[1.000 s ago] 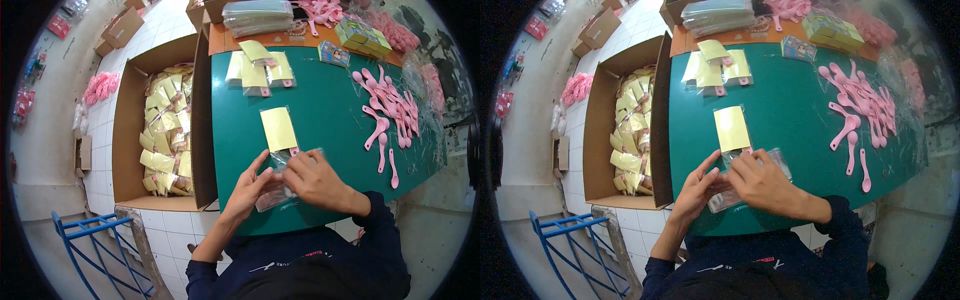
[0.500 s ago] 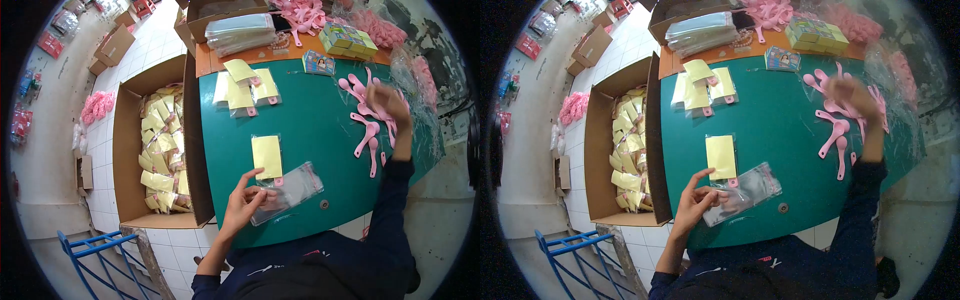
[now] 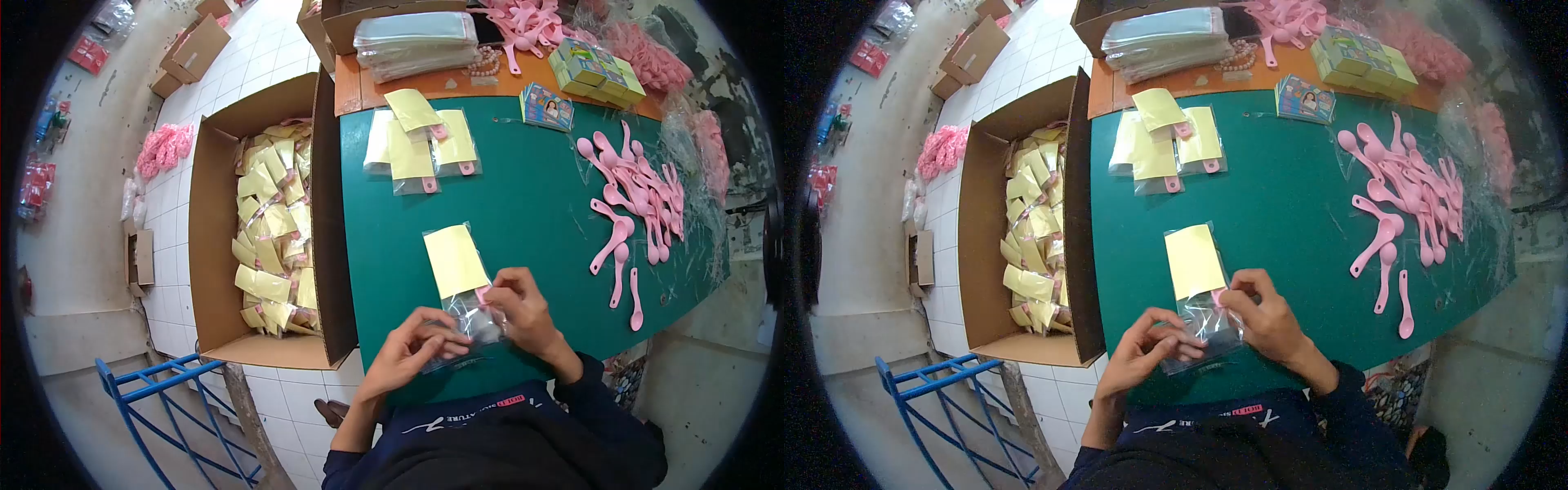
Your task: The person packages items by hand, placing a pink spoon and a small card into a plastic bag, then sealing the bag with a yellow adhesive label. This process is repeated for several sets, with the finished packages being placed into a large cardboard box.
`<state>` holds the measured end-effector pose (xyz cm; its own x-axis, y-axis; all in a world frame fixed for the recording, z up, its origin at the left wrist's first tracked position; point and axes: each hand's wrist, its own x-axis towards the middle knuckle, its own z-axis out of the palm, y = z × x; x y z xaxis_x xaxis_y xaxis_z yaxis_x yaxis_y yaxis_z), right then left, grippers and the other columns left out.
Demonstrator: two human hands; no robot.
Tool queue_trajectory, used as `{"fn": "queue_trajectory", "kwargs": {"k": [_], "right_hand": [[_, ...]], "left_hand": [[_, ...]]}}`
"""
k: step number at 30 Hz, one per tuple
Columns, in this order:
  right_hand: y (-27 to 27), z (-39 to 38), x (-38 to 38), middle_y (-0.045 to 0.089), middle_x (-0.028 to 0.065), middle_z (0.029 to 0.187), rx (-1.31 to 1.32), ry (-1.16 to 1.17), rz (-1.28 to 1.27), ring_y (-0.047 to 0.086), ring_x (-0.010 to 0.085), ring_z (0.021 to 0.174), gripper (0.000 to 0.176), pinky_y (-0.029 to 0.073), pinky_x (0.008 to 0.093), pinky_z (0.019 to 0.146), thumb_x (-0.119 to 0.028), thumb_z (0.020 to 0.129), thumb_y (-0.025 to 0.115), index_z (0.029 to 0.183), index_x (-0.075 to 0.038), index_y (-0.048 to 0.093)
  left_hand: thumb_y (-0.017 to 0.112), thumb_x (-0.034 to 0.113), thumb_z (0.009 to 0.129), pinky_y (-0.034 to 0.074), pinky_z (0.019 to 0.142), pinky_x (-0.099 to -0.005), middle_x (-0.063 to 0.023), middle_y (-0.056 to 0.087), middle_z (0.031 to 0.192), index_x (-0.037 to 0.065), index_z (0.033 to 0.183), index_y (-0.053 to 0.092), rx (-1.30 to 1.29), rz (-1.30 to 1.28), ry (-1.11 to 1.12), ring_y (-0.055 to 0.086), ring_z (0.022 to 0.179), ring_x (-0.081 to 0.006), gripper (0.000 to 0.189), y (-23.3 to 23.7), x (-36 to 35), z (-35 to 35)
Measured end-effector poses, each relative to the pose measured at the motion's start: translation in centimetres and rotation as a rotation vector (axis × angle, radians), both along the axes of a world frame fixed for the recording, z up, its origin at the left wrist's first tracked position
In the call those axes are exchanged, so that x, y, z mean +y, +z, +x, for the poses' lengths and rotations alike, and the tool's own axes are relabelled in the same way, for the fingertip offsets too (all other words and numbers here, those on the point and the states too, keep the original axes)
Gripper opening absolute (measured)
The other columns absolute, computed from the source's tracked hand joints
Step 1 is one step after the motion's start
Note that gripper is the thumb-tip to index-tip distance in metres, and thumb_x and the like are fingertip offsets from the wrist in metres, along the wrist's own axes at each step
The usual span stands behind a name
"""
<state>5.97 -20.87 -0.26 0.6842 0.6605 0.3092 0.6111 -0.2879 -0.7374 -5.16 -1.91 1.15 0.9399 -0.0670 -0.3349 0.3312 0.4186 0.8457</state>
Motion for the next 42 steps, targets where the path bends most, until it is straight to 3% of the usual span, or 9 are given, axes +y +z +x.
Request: {"fn": "queue_trajectory", "kwargs": {"k": [5, 10, 13, 17, 22, 31, 38, 41, 42], "right_hand": [[0.4, 1.1, -0.1, 0.046, 0.0101, 0.102, 0.205, 0.077, 0.077, 0.060, 0.0180, 0.081, 0.023, 0.050, 0.0280, 0.070, 0.007, 0.069, 0.069, 0.088, -0.003, 0.061], [1.7, 1.9, -0.7, 0.046, 0.0094, 0.107, 0.415, 0.135, 0.043, 0.060, 0.0163, 0.086, 0.013, 0.049, 0.0261, 0.074, 0.004, 0.075, 0.067, 0.086, -0.002, 0.062], [0.6, 0.8, -0.1, 0.046, 0.0069, 0.110, 0.828, -0.005, 0.223, 0.059, 0.0135, 0.089, 0.007, 0.050, 0.0241, 0.075, 0.000, 0.081, 0.065, 0.087, -0.001, 0.062], [-0.2, 0.0, 0.7, 0.055, 0.0053, 0.094, 1.021, -0.073, 0.318, 0.059, 0.0110, 0.084, 0.008, 0.051, 0.0244, 0.073, -0.003, 0.087, 0.060, 0.092, 0.003, 0.058], [0.2, -0.5, 1.9, 0.058, 0.0075, 0.084, 0.993, -0.231, 0.298, 0.061, 0.0109, 0.075, 0.012, 0.053, 0.0242, 0.066, -0.003, 0.088, 0.058, 0.094, 0.004, 0.050], [-0.5, -0.7, 2.0, 0.058, 0.0075, 0.084, 0.919, -0.262, 0.270, 0.062, 0.0108, 0.073, 0.013, 0.054, 0.0229, 0.062, -0.001, 0.088, 0.058, 0.097, 0.002, 0.050], [0.4, -0.4, 1.8, 0.058, 0.0044, 0.085, 0.734, -0.191, 0.058, 0.058, 0.0086, 0.065, 0.041, 0.050, 0.0197, 0.058, -0.003, 0.087, 0.059, 0.127, -0.006, 0.053], [1.5, 0.2, 1.2, 0.058, 0.0054, 0.090, 0.694, -0.125, -0.015, 0.057, 0.0090, 0.067, 0.044, 0.048, 0.0206, 0.060, -0.006, 0.087, 0.059, 0.130, -0.006, 0.050], [2.3, 0.7, 1.3, 0.058, 0.0062, 0.091, 0.709, -0.116, 0.110, 0.057, 0.0095, 0.070, 0.044, 0.048, 0.0215, 0.062, -0.007, 0.087, 0.060, 0.129, -0.006, 0.050]], "left_hand": [[0.058, 0.001, 0.087, 0.053, 0.071, -0.0289, -0.0129, 0.065, 0.094, 0.003, 0.116, 0.042, -0.142, 0.716, 0.038, 0.065, 0.086, -0.0187, 0.033, 0.2, -1.0, 1.5], [0.067, 0.002, 0.080, 0.054, 0.070, -0.0280, -0.0094, 0.065, 0.090, -0.002, 0.091, 0.059, -0.163, 0.804, 0.002, 0.065, 0.085, -0.0158, 0.014, 0.1, -0.5, 2.1], [0.066, 0.002, 0.081, 0.054, 0.070, -0.0268, -0.0080, 0.064, 0.089, -0.001, 0.092, 0.058, -0.131, 0.755, 0.047, 0.064, 0.083, -0.0144, 0.014, -0.7, -0.5, 1.9], [0.064, 0.002, 0.082, 0.053, 0.069, -0.0252, -0.0066, 0.061, 0.088, -0.001, 0.090, 0.058, -0.087, 0.690, 0.111, 0.062, 0.080, -0.0122, 0.011, -0.5, -1.0, 1.9], [0.063, 0.003, 0.084, 0.053, 0.068, -0.0245, -0.0047, 0.059, 0.088, -0.002, 0.086, 0.057, 0.035, 0.646, 0.174, 0.059, 0.081, -0.0106, 0.008, -1.0, -1.6, 2.0], [0.063, 0.002, 0.085, 0.051, 0.062, -0.0214, -0.0072, 0.058, 0.089, -0.002, 0.103, 0.050, 0.027, 0.430, 0.462, 0.059, 0.078, -0.0105, 0.023, -1.9, -2.7, 2.1], [0.062, 0.000, 0.083, 0.051, 0.059, -0.0237, -0.0117, 0.056, 0.102, 0.000, 0.111, 0.054, -0.001, 0.630, 0.279, 0.059, 0.080, -0.0152, 0.029, -1.3, -2.4, 1.4], [0.063, 0.001, 0.082, 0.051, 0.058, -0.0253, -0.0150, 0.055, 0.110, 0.001, 0.118, 0.053, -0.162, 0.796, 0.252, 0.059, 0.084, -0.0183, 0.037, 0.3, -2.2, 2.2], [0.063, 0.001, 0.082, 0.051, 0.058, -0.0256, -0.0161, 0.054, 0.113, 0.001, 0.120, 0.052, -0.256, 0.862, 0.237, 0.060, 0.086, -0.0194, 0.040, 1.1, -1.5, 2.9]]}}
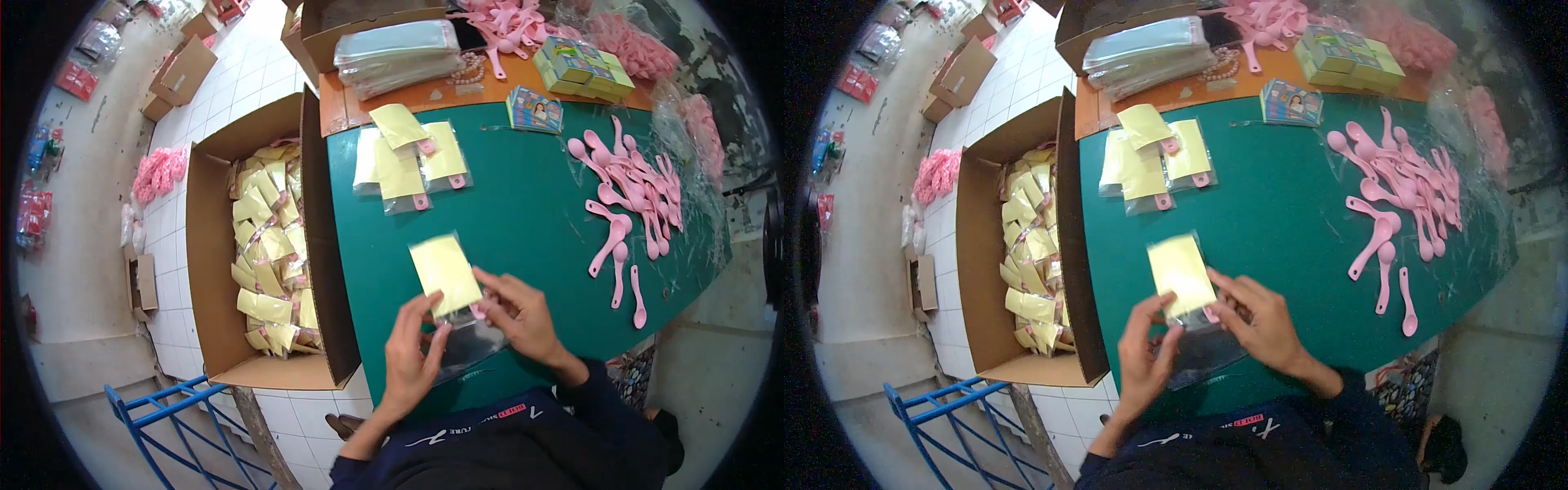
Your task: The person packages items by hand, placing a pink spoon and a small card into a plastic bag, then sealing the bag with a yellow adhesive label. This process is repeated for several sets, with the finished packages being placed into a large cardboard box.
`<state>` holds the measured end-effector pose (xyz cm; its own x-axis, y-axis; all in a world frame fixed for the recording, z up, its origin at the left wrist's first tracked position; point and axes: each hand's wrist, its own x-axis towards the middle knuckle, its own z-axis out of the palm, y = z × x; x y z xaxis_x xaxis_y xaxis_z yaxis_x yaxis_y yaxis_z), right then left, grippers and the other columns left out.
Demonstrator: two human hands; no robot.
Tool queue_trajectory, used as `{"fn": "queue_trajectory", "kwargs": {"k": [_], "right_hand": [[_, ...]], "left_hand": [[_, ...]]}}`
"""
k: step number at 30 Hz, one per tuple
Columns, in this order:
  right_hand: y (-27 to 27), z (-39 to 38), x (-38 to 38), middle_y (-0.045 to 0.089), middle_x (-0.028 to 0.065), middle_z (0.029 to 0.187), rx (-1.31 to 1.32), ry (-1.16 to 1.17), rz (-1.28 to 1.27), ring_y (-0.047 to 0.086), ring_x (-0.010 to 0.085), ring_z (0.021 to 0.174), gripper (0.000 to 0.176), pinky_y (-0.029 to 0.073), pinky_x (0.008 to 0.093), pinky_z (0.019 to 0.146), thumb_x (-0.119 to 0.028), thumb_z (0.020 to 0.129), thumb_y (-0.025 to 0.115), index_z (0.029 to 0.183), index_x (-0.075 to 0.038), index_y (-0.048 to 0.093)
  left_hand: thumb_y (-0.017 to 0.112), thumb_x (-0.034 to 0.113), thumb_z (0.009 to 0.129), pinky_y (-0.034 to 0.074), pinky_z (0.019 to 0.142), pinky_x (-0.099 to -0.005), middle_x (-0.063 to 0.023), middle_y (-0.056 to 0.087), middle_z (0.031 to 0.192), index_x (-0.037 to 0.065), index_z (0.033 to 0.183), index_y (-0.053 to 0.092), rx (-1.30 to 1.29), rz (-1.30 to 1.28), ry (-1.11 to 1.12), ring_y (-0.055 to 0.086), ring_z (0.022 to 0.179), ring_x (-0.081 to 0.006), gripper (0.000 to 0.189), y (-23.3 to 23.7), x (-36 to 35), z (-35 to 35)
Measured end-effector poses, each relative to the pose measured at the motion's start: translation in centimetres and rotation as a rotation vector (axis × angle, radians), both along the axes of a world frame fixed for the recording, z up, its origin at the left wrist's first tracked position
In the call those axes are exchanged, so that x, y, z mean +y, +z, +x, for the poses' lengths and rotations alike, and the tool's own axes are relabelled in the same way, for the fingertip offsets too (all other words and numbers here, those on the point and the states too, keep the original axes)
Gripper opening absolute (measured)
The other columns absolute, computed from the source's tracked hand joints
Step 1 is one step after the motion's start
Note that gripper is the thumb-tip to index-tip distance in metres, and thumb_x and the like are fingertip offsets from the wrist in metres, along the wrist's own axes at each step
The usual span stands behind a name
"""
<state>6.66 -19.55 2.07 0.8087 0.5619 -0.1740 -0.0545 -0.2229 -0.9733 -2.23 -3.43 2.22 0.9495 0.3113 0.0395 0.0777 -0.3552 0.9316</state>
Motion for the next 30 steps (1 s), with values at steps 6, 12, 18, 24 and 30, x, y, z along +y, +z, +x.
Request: {"fn": "queue_trajectory", "kwargs": {"k": [6, 12, 18, 24, 30], "right_hand": [[5.7, 10.7, -2.5, 0.061, 0.0117, 0.104, -0.600, 0.027, -0.189, 0.060, 0.0196, 0.090, 0.038, 0.048, 0.0315, 0.078, -0.018, 0.085, 0.060, 0.120, -0.004, 0.056], [1.2, 12.8, -12.9, 0.054, 0.0146, 0.092, -0.914, -0.138, -0.968, 0.054, 0.0322, 0.090, 0.024, 0.044, 0.0416, 0.079, -0.008, 0.076, 0.062, 0.098, -0.002, 0.057], [-1.7, 13.3, -14.3, 0.051, 0.0147, 0.088, -0.961, -0.131, -0.950, 0.053, 0.0315, 0.089, 0.020, 0.042, 0.0412, 0.074, -0.004, 0.075, 0.061, 0.094, -0.002, 0.056], [1.8, 12.2, -13.2, 0.058, 0.0125, 0.091, -1.239, -0.512, -0.849, 0.057, 0.0264, 0.083, 0.012, 0.045, 0.0351, 0.072, -0.007, 0.087, 0.058, 0.096, 0.000, 0.056], [4.3, 4.9, -8.3, 0.063, 0.0100, 0.087, -0.908, -0.638, -0.272, 0.063, 0.0150, 0.076, 0.021, 0.051, 0.0274, 0.067, 0.000, 0.082, 0.064, 0.102, 0.000, 0.057]], "left_hand": [[0.064, 0.016, 0.083, 0.045, 0.086, -0.0420, -0.0234, 0.046, 0.127, 0.001, 0.125, 0.048, -0.226, 0.519, 0.139, 0.054, 0.104, -0.0365, 0.047, 3.1, 5.1, 8.0], [0.067, 0.013, 0.080, 0.047, 0.084, -0.0376, -0.0172, 0.053, 0.107, 0.002, 0.110, 0.055, -0.030, 0.473, -0.295, 0.055, 0.099, -0.0333, 0.035, -1.4, 0.9, 3.1], [0.066, 0.010, 0.079, 0.047, 0.074, -0.0388, -0.0140, 0.052, 0.092, 0.002, 0.103, 0.056, 0.011, 0.322, -0.436, 0.056, 0.086, -0.0291, 0.028, -2.9, -1.1, 2.5], [0.065, 0.008, 0.078, 0.046, 0.072, -0.0378, -0.0118, 0.050, 0.085, 0.003, 0.098, 0.055, -0.034, 0.263, -0.398, 0.054, 0.081, -0.0280, 0.023, -4.3, -0.9, 2.5], [0.068, 0.012, 0.077, 0.043, 0.073, -0.0372, -0.0097, 0.051, 0.087, 0.004, 0.095, 0.056, -0.069, 0.404, -0.364, 0.053, 0.082, -0.0281, 0.023, -2.8, -1.7, 2.8]]}}
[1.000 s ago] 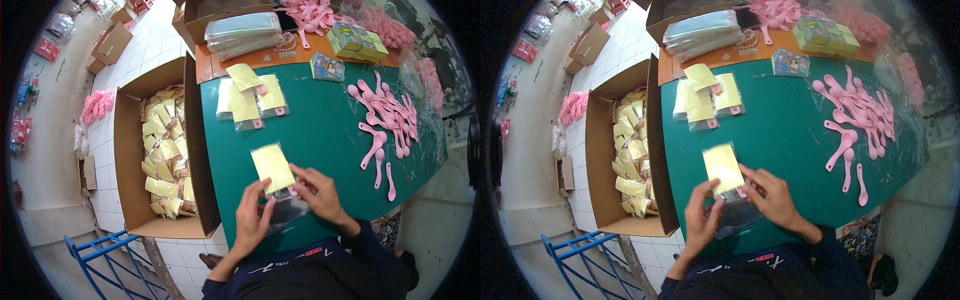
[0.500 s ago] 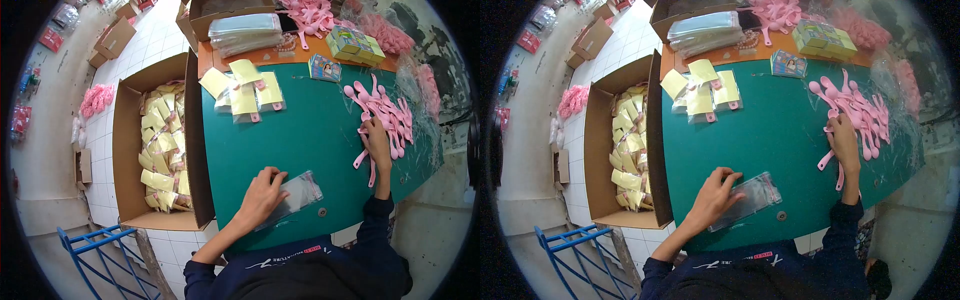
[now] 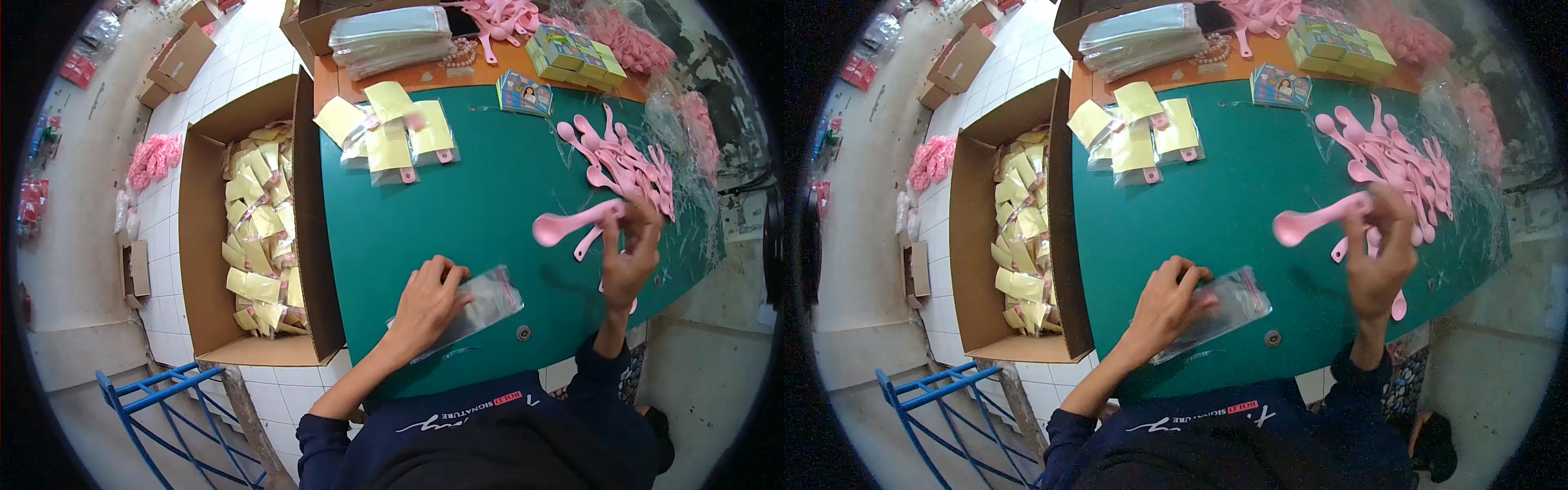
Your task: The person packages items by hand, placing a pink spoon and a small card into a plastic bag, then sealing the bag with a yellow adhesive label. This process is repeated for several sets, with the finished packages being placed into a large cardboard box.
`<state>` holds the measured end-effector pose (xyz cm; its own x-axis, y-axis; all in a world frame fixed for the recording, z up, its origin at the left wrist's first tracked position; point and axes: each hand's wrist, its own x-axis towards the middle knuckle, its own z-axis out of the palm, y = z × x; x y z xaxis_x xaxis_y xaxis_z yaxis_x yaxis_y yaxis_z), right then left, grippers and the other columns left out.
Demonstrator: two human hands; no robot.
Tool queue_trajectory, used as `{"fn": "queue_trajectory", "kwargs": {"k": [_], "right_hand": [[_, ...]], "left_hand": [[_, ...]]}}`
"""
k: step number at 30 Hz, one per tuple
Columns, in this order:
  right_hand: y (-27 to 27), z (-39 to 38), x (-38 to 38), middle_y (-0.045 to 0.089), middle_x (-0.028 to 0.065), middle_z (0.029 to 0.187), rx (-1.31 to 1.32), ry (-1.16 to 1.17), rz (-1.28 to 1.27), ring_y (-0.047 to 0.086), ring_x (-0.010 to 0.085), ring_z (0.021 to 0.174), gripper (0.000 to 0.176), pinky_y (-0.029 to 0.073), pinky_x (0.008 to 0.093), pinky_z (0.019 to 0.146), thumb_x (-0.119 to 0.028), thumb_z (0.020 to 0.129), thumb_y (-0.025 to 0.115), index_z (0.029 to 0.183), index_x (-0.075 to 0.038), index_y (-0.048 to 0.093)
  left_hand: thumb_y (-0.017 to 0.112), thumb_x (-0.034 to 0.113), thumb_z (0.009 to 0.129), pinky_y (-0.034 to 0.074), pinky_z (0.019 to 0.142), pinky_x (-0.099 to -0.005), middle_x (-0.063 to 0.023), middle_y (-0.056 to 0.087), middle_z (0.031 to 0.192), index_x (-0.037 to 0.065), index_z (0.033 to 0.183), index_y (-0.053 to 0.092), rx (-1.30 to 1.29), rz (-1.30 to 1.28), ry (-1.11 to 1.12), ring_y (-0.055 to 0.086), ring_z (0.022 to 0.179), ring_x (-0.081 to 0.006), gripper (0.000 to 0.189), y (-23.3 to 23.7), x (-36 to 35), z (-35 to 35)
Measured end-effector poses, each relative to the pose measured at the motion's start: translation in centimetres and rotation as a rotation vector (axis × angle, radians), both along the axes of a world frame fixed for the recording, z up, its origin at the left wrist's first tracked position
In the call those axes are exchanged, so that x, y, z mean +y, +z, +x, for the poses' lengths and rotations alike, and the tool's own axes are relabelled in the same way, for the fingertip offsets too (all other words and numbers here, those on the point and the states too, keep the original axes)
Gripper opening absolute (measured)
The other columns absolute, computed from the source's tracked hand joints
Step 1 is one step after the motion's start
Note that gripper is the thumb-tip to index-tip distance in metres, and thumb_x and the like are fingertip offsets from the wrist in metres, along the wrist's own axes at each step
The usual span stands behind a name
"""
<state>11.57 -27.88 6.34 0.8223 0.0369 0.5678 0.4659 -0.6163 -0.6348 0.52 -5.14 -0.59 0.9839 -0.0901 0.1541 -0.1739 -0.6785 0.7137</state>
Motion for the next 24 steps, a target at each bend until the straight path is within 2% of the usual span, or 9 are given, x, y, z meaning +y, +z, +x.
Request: {"fn": "queue_trajectory", "kwargs": {"k": [5, 8, 11, 14, 17, 20, 23, 24], "right_hand": [[-0.3, -3.2, 1.4, 0.063, 0.0091, 0.083, 0.277, 0.208, 0.050, 0.063, 0.0123, 0.069, 0.021, 0.051, 0.0247, 0.063, 0.001, 0.081, 0.064, 0.101, 0.002, 0.056], [-0.8, -4.0, 1.5, 0.063, 0.0095, 0.081, 0.370, 0.266, 0.168, 0.063, 0.0121, 0.069, 0.020, 0.051, 0.0246, 0.061, 0.002, 0.082, 0.063, 0.100, 0.002, 0.056], [-1.2, -4.3, 1.3, 0.063, 0.0101, 0.080, 0.433, 0.324, 0.182, 0.064, 0.0147, 0.068, 0.018, 0.051, 0.0261, 0.061, 0.000, 0.082, 0.063, 0.099, 0.002, 0.056], [-2.0, -4.0, 1.1, 0.062, 0.0115, 0.080, 0.317, 0.294, -0.158, 0.065, 0.0186, 0.067, 0.016, 0.050, 0.0280, 0.061, -0.002, 0.083, 0.062, 0.098, 0.001, 0.056], [-2.1, -4.3, 1.0, 0.062, 0.0124, 0.081, 0.335, 0.282, -0.154, 0.065, 0.0217, 0.068, 0.016, 0.050, 0.0293, 0.062, -0.004, 0.084, 0.062, 0.098, 0.001, 0.056], [-2.0, -4.3, 1.0, 0.062, 0.0114, 0.082, 0.328, 0.313, -0.143, 0.065, 0.0201, 0.068, 0.017, 0.050, 0.0288, 0.062, -0.004, 0.083, 0.063, 0.098, 0.001, 0.056], [-1.2, -4.3, 1.2, 0.062, 0.0106, 0.082, 0.322, 0.236, -0.058, 0.065, 0.0174, 0.069, 0.017, 0.051, 0.0275, 0.063, -0.002, 0.083, 0.063, 0.098, 0.002, 0.056], [-1.0, -4.5, 1.4, 0.062, 0.0103, 0.082, 0.284, 0.198, 0.065, 0.064, 0.0166, 0.070, 0.017, 0.051, 0.0270, 0.064, -0.002, 0.083, 0.063, 0.098, 0.002, 0.056]], "left_hand": [[0.068, 0.010, 0.076, 0.042, 0.074, -0.0362, -0.0091, 0.052, 0.087, 0.006, 0.098, 0.055, 0.026, -0.001, -0.050, 0.053, 0.082, -0.0273, 0.026, -1.2, 0.3, 0.0], [0.066, 0.006, 0.077, 0.043, 0.072, -0.0361, -0.0088, 0.052, 0.086, 0.006, 0.100, 0.056, 0.038, -0.150, -0.013, 0.054, 0.082, -0.0254, 0.026, -1.1, 0.2, 0.0], [0.064, 0.002, 0.077, 0.044, 0.068, -0.0343, -0.0085, 0.053, 0.085, 0.004, 0.098, 0.058, 0.096, -0.259, 0.019, 0.056, 0.081, -0.0226, 0.022, 0.2, 0.5, 0.1], [0.064, 0.001, 0.076, 0.046, 0.066, -0.0317, -0.0086, 0.053, 0.085, 0.001, 0.096, 0.060, 0.086, -0.194, 0.012, 0.056, 0.079, -0.0208, 0.020, 0.1, 1.1, 0.0], [0.064, 0.002, 0.078, 0.047, 0.066, -0.0284, -0.0077, 0.055, 0.080, 0.001, 0.091, 0.061, -0.042, -0.176, 0.042, 0.058, 0.073, -0.0207, 0.013, 0.3, 1.5, 0.3], [0.064, 0.008, 0.082, 0.048, 0.066, -0.0277, -0.0099, 0.063, 0.081, 0.003, 0.090, 0.060, 0.243, -0.443, 0.051, 0.062, 0.069, -0.0211, 0.010, 0.7, 1.7, 0.3], [0.064, 0.013, 0.084, 0.049, 0.065, -0.0283, -0.0133, 0.068, 0.086, 0.002, 0.088, 0.059, 0.349, -0.463, 0.117, 0.066, 0.071, -0.0222, 0.012, 1.7, 1.7, 0.4], [0.064, 0.013, 0.084, 0.049, 0.066, -0.0289, -0.0139, 0.068, 0.087, 0.002, 0.089, 0.059, 0.355, -0.434, 0.111, 0.067, 0.073, -0.0225, 0.013, 1.8, 1.6, 0.3]]}}
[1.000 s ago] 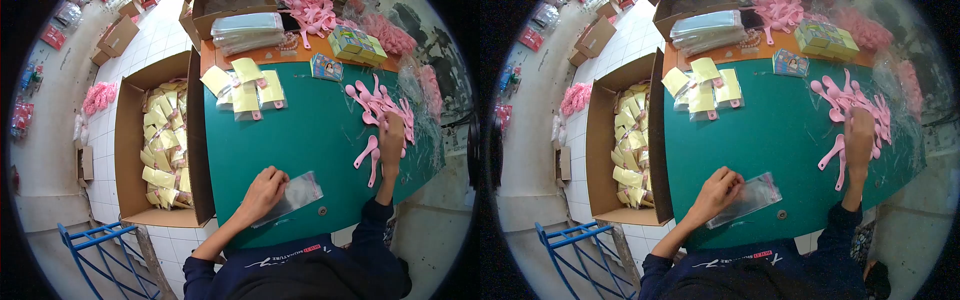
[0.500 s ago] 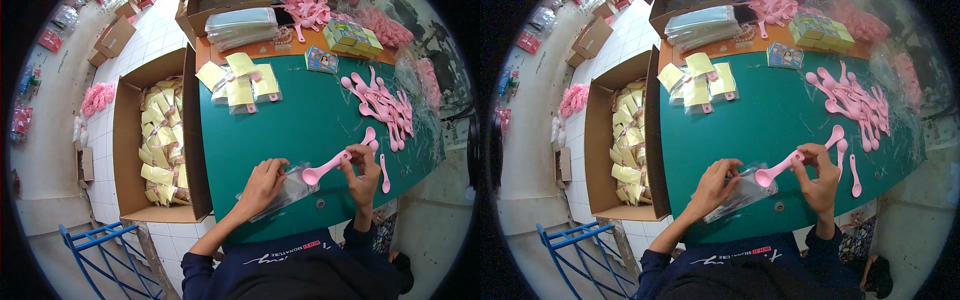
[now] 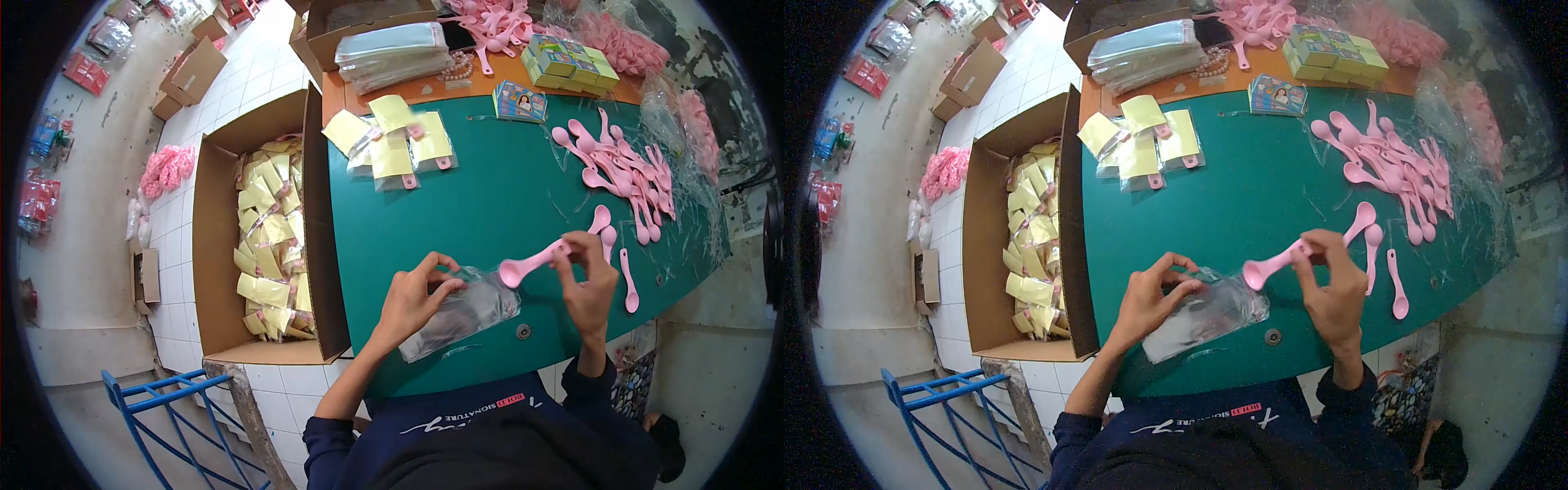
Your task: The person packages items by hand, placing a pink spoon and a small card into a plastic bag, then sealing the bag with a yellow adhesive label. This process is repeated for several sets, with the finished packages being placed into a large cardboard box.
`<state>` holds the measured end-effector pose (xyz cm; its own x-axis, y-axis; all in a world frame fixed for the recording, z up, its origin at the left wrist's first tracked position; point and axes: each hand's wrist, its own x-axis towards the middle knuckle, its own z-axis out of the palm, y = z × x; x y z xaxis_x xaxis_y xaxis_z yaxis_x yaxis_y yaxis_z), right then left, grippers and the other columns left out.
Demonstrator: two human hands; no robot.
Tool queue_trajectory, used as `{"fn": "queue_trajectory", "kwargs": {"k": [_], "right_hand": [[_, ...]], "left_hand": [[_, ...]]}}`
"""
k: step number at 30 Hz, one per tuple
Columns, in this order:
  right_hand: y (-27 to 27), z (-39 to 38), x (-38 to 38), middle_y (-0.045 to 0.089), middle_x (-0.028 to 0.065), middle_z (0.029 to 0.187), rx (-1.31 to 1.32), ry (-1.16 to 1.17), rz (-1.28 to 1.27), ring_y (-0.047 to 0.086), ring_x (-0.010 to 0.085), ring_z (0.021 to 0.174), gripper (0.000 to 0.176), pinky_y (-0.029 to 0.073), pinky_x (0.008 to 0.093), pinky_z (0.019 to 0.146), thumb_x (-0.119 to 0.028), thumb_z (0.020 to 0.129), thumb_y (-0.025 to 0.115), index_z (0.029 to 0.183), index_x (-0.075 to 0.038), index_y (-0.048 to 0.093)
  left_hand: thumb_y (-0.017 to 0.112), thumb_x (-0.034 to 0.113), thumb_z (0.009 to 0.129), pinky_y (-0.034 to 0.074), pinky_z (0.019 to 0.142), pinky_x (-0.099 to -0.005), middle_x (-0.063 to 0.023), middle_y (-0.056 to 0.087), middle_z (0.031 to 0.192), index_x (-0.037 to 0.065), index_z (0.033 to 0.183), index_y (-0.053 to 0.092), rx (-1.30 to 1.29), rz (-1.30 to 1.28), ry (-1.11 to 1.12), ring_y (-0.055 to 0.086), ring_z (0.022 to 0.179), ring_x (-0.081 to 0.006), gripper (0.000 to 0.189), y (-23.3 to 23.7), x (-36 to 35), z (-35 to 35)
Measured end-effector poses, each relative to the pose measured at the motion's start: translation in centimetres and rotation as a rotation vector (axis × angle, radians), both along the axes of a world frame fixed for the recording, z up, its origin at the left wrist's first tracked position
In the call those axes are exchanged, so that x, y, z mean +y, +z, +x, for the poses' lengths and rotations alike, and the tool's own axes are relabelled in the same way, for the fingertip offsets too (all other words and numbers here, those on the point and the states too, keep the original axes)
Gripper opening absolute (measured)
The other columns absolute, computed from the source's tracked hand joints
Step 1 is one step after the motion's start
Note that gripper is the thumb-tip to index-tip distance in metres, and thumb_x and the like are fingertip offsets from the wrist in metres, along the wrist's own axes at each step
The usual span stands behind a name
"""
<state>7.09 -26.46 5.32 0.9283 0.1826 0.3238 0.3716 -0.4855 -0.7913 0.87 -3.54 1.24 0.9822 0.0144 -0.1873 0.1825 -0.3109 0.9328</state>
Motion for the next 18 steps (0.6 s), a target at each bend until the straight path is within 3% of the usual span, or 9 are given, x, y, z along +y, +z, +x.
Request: {"fn": "queue_trajectory", "kwargs": {"k": [2, 5, 8, 9, 11, 13, 16, 18], "right_hand": [[0.3, -0.4, 0.7, 0.062, 0.0098, 0.083, -0.047, -0.110, 0.238, 0.064, 0.0149, 0.071, 0.017, 0.051, 0.0260, 0.064, 0.000, 0.083, 0.062, 0.098, 0.003, 0.056], [-0.3, -1.0, 1.3, 0.062, 0.0094, 0.083, 0.028, 0.023, 0.290, 0.063, 0.0139, 0.071, 0.016, 0.052, 0.0251, 0.065, 0.001, 0.083, 0.062, 0.098, 0.003, 0.056], [-1.6, -0.7, 1.7, 0.062, 0.0110, 0.082, -0.096, 0.076, -0.059, 0.065, 0.0177, 0.069, 0.016, 0.051, 0.0271, 0.062, -0.001, 0.083, 0.062, 0.098, 0.002, 0.056], [-1.9, -0.6, 1.7, 0.062, 0.0114, 0.081, -0.150, 0.081, -0.159, 0.065, 0.0187, 0.068, 0.015, 0.051, 0.0276, 0.062, -0.001, 0.083, 0.062, 0.097, 0.002, 0.056], [-1.8, -0.5, 1.3, 0.062, 0.0123, 0.080, -0.049, 0.080, -0.121, 0.065, 0.0203, 0.068, 0.015, 0.050, 0.0290, 0.061, -0.002, 0.083, 0.062, 0.097, 0.001, 0.056], [-1.6, -0.2, 1.3, 0.062, 0.0118, 0.080, -0.005, 0.093, -0.103, 0.065, 0.0185, 0.069, 0.015, 0.051, 0.0283, 0.062, -0.001, 0.084, 0.062, 0.097, 0.002, 0.056], [-0.6, -0.2, 1.9, 0.062, 0.0113, 0.081, 0.076, 0.057, 0.289, 0.065, 0.0165, 0.072, 0.018, 0.052, 0.0269, 0.064, 0.002, 0.084, 0.061, 0.101, 0.002, 0.053], [0.7, -0.2, 2.5, 0.062, 0.0114, 0.084, 0.047, 0.095, 0.434, 0.064, 0.0164, 0.074, 0.020, 0.052, 0.0261, 0.065, 0.003, 0.085, 0.060, 0.103, 0.003, 0.050]], "left_hand": [[0.064, 0.015, 0.085, 0.049, 0.067, -0.0300, -0.0152, 0.069, 0.089, 0.001, 0.092, 0.060, 0.012, 0.054, -0.022, 0.068, 0.076, -0.0232, 0.016, 0.1, -0.2, 0.0], [0.062, 0.013, 0.086, 0.051, 0.072, -0.0322, -0.0159, 0.067, 0.096, 0.001, 0.097, 0.060, -0.044, 0.170, -0.107, 0.067, 0.086, -0.0250, 0.016, -0.8, -0.4, 0.1], [0.060, 0.010, 0.087, 0.052, 0.077, -0.0324, -0.0156, 0.065, 0.107, 0.002, 0.100, 0.062, -0.446, 0.180, -0.072, 0.065, 0.094, -0.0234, 0.015, -1.6, -0.3, 0.1], [0.059, 0.009, 0.087, 0.052, 0.078, -0.0321, -0.0151, 0.063, 0.110, 0.002, 0.099, 0.062, -0.381, 0.099, -0.027, 0.063, 0.097, -0.0225, 0.014, -1.3, 0.0, -0.1], [0.058, 0.006, 0.088, 0.053, 0.079, -0.0315, -0.0142, 0.061, 0.116, 0.002, 0.099, 0.062, -0.246, -0.059, 0.064, 0.061, 0.102, -0.0206, 0.012, 0.0, 1.0, -0.8], [0.058, 0.005, 0.089, 0.054, 0.075, -0.0286, -0.0135, 0.065, 0.104, 0.001, 0.106, 0.057, -0.035, -0.280, 0.089, 0.063, 0.094, -0.0167, 0.018, 1.2, 1.4, -1.2], [0.061, 0.005, 0.087, 0.054, 0.071, -0.0264, -0.0139, 0.068, 0.090, 0.000, 0.112, 0.051, 0.072, -0.483, 0.069, 0.065, 0.084, -0.0153, 0.027, 1.3, 1.6, -1.3], [0.062, 0.005, 0.086, 0.054, 0.071, -0.0264, -0.0138, 0.068, 0.090, -0.001, 0.111, 0.051, 0.090, -0.549, 0.065, 0.065, 0.084, -0.0156, 0.028, 0.9, 1.2, -1.3]]}}
